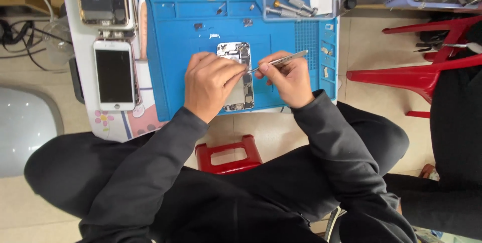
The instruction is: The person uses a screwdriver to remove screws from the internal metal bracket of a disassembled smartphone. They then use tweezers to carefully lift and remove a small component from the phone's chassis, placing it on the blue work mat.
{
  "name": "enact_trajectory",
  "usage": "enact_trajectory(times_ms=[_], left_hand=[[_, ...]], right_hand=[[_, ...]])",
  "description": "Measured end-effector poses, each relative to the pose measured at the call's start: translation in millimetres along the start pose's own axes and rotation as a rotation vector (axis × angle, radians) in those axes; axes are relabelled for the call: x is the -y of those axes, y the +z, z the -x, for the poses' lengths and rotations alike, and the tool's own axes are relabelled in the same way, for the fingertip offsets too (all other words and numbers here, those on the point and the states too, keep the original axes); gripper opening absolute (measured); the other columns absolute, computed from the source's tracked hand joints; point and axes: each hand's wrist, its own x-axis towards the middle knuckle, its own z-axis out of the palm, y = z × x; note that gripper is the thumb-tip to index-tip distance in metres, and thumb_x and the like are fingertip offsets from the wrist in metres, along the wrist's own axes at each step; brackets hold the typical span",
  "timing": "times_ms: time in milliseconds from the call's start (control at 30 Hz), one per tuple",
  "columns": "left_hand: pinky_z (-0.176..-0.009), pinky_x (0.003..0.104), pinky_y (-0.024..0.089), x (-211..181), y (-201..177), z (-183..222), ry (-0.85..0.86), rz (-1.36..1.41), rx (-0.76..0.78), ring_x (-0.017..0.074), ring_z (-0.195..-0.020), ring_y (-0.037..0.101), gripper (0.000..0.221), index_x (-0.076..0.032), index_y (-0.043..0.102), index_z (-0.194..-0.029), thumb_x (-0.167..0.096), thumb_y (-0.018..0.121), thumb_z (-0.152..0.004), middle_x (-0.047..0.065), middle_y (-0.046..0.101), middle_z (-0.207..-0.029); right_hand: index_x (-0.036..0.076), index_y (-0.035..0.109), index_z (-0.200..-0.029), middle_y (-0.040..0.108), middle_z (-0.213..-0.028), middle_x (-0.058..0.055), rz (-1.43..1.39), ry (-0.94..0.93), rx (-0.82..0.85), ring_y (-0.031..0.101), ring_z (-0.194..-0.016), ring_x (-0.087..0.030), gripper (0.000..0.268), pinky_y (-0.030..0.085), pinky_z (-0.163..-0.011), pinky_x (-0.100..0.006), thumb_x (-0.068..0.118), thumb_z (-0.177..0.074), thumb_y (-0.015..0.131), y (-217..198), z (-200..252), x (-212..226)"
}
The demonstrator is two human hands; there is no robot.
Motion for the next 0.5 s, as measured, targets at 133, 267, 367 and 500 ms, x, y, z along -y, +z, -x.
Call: enact_trajectory(times_ms=[133,267,367,500], left_hand=[[-0.102,0.039,0.048,-2.6,-4.8,-3.5,0.061,-0.065,-0.004,0.0153,-0.090,0.071,0.005,-0.019,0.080,-0.102,-0.014,0.079,-0.101,-0.007,0.073,-0.094],[-0.104,0.042,0.048,1.7,-13.1,-10.0,0.107,-0.175,-0.024,0.0149,-0.087,0.071,0.005,-0.023,0.082,-0.099,-0.018,0.082,-0.098,-0.008,0.074,-0.092],[-0.105,0.045,0.047,1.5,-19.8,-9.9,0.091,-0.164,-0.031,0.0158,-0.088,0.072,0.007,-0.024,0.083,-0.102,-0.019,0.080,-0.100,-0.008,0.075,-0.094],[-0.103,0.046,0.050,-4.4,-22.1,-13.3,0.063,-0.158,-0.040,0.0181,-0.087,0.072,0.010,-0.023,0.085,-0.107,-0.021,0.076,-0.103,-0.005,0.076,-0.092]], right_hand=[[-0.003,0.076,-0.100,0.076,-0.077,-0.014,0.006,0.007,0.010,0.076,-0.074,-0.019,0.012,0.061,-0.058,-0.028,0.007,-0.104,0.070,-3.1,0.7,-4.1],[-0.004,0.075,-0.103,0.074,-0.074,-0.015,0.059,-0.006,0.026,0.072,-0.067,-0.019,0.013,0.058,-0.055,-0.028,0.006,-0.105,0.067,-24.7,-8.3,-2.1],[0.003,0.076,-0.110,0.073,-0.078,-0.010,0.431,-0.099,-0.036,0.070,-0.064,-0.018,0.009,0.057,-0.055,-0.030,0.008,-0.104,0.070,-46.1,-9.9,7.8],[0.026,0.077,-0.112,0.069,-0.093,0.004,1.431,-0.310,-0.024,0.071,-0.086,-0.016,0.018,0.061,-0.067,-0.031,0.020,-0.096,0.072,-66.6,-6.9,-32.6]])
